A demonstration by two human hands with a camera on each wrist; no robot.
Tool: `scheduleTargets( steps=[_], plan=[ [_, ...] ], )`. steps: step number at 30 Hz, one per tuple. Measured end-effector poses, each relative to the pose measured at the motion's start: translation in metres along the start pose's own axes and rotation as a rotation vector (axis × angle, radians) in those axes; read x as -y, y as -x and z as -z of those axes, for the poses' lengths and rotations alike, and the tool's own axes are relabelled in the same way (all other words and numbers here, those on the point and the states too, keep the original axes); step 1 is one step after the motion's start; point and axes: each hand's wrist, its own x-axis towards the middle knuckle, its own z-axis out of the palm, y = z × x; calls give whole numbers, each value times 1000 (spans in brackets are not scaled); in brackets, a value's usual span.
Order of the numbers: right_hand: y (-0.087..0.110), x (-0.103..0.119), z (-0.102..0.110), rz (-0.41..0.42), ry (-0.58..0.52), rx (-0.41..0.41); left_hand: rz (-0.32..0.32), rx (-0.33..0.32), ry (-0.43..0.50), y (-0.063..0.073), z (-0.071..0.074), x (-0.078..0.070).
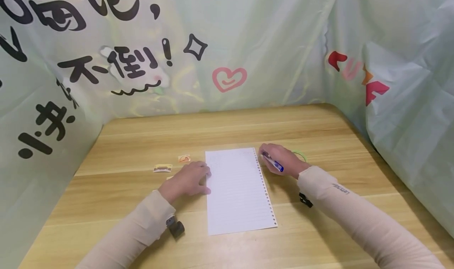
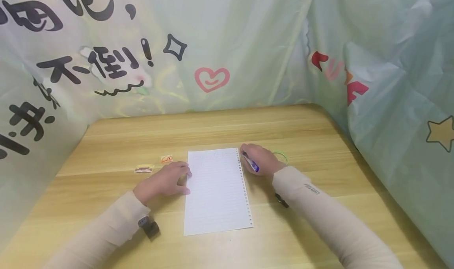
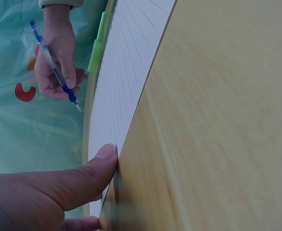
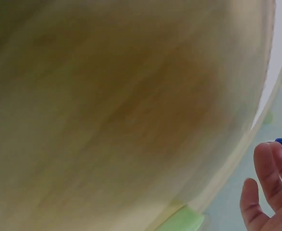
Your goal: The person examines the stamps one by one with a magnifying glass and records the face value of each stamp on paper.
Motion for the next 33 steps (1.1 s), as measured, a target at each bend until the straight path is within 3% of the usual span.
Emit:
scheduleTargets(
  steps=[3, 6, 16, 24, 33],
  plan=[
    [4, -2, 2, -124, 33, 86, 1, -1, -5, 0, -1, 1],
    [8, -7, 3, -173, 79, 130, -4, -4, -4, -1, -2, 2],
    [15, -19, -6, 56, 430, 101, 3, 1, -2, -1, -3, 3],
    [18, -23, -10, 190, 569, 46, -1, -4, 0, -1, -2, 2],
    [19, -26, -11, 236, 621, 34, -5, -13, 4, 0, -1, 0]
  ],
)
